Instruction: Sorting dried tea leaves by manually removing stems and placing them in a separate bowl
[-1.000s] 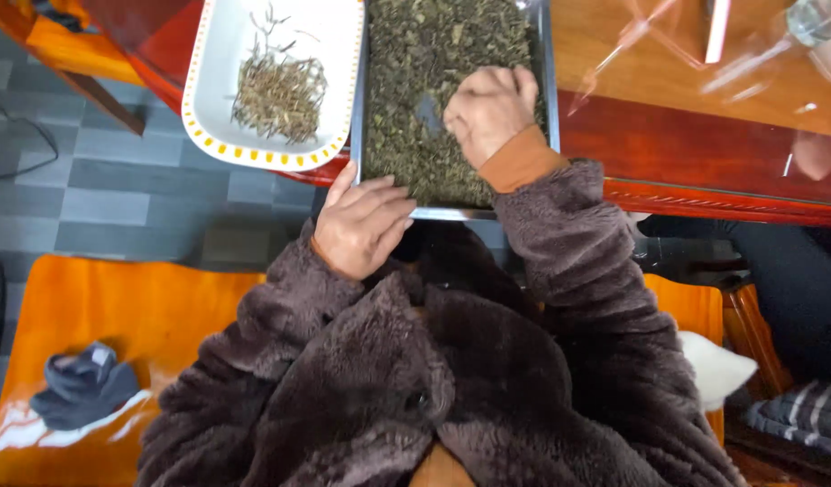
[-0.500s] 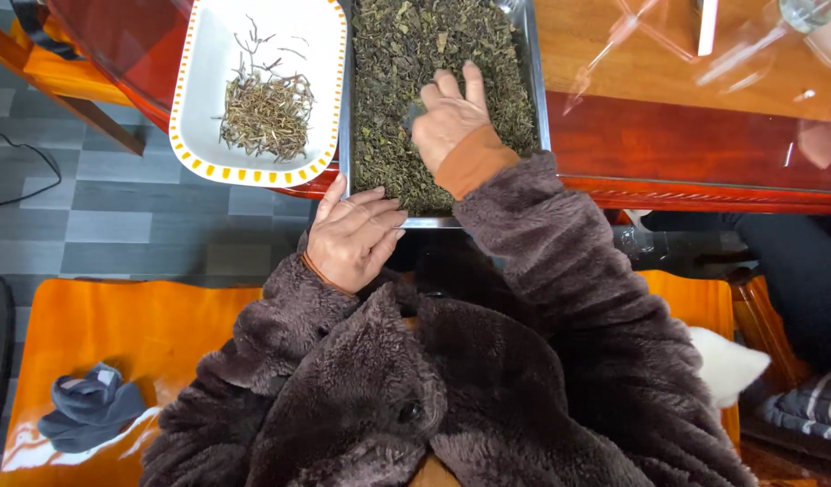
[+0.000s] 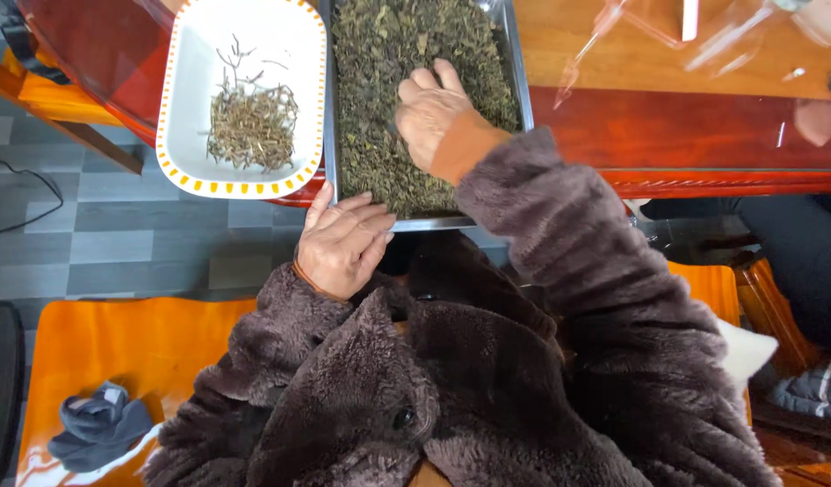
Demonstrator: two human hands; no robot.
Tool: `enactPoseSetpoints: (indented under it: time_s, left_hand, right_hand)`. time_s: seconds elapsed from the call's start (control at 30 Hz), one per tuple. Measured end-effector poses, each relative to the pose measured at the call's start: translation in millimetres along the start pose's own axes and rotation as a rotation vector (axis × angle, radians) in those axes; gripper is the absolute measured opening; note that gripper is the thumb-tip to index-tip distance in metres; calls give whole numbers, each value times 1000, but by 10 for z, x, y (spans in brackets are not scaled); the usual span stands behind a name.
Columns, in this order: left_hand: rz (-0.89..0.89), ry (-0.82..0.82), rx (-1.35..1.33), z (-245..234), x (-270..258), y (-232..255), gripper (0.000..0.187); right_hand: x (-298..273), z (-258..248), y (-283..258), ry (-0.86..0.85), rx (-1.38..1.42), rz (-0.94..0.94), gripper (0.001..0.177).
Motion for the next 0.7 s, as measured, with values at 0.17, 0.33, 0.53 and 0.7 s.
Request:
enactPoseSetpoints:
  time_s: [0.17, 0.33, 0.53, 0.7]
  left_hand:
    - [-13, -22, -2, 8, -10, -18, 16]
    - [-17, -26, 8, -3, 54, 1, 16]
    - [-29, -98, -20, -194, 231, -14, 21]
    - [20, -143, 66, -201, 616, -491, 25]
  right_hand:
    - [-451, -4, 188, 351, 291, -76, 4]
    - [-693, 200, 265, 809, 461, -262, 8]
    - [-859, 254, 342, 943, 426, -184, 9]
    - [-1025, 616, 355, 918, 510, -86, 16]
Point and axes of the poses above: each hand's wrist, its own x-axis towards the middle knuckle, its own z-axis out of the palm, y = z × x, the point moved 5 cm from there along x, towards the middle knuckle, and after that the axes turned 7 degrees about -y, right-handed, at the moved point
